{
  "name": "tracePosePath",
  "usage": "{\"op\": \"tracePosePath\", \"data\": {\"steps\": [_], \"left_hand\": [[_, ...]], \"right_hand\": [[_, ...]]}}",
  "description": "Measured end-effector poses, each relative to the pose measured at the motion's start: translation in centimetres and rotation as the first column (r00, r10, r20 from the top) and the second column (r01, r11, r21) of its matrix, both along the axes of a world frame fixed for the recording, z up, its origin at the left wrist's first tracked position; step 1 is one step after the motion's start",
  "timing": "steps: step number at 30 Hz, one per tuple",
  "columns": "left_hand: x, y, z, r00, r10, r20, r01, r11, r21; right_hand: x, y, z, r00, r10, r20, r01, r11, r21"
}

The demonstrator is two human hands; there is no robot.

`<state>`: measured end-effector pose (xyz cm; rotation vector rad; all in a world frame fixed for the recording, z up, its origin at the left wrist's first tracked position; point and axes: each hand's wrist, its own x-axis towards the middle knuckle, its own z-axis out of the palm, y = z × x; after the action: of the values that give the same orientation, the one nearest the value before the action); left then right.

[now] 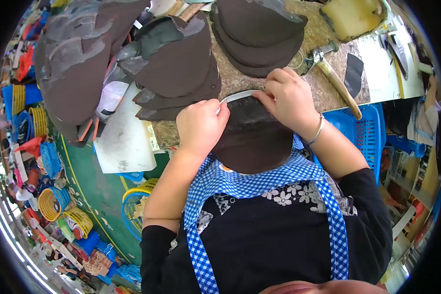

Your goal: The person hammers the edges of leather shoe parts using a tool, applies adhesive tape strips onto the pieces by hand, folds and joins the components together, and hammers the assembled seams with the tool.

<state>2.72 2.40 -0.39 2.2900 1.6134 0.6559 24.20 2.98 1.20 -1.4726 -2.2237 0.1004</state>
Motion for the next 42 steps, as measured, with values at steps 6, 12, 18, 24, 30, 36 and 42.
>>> {"op": "tracePosePath", "data": {"steps": [6, 12, 18, 24, 30, 36, 42], "left_hand": [[0.4, -1.0, 0.2, 1.0, 0.021, -0.019, -0.021, 1.0, 0.003], [-4.4, -1.8, 1.6, 0.953, 0.296, 0.069, -0.285, 0.948, -0.14], [-2.2, -0.4, 1.8, 0.876, 0.013, 0.483, 0.265, 0.822, -0.503], [-0.3, 2.7, 0.1, 0.923, 0.056, 0.381, -0.023, 0.996, -0.089], [0.4, 1.9, 1.4, 0.983, -0.099, 0.156, 0.061, 0.971, 0.233], [-1.0, -2.4, 0.1, 0.931, -0.326, -0.167, 0.36, 0.896, 0.26], [-1.0, -2.5, -0.7, 0.894, -0.338, -0.294, 0.429, 0.834, 0.347]], "right_hand": [[-0.5, 1.0, -0.2, 0.925, 0.162, -0.343, -0.247, 0.943, -0.223], [0.4, -2.4, 1.9, 0.763, 0.596, -0.249, -0.572, 0.803, 0.17], [0.7, -2.6, -0.3, 0.701, 0.71, 0.071, -0.664, 0.613, 0.427], [0.7, -2.3, -0.8, 0.872, 0.473, 0.125, -0.488, 0.859, 0.155], [-0.9, -2.9, -1.2, 0.867, 0.426, 0.258, -0.433, 0.901, -0.029], [1.6, -2.3, -3.0, 0.86, 0.472, -0.196, -0.48, 0.877, 0.006], [1.4, -0.9, -0.6, 0.792, 0.601, 0.107, -0.61, 0.77, 0.187]]}}
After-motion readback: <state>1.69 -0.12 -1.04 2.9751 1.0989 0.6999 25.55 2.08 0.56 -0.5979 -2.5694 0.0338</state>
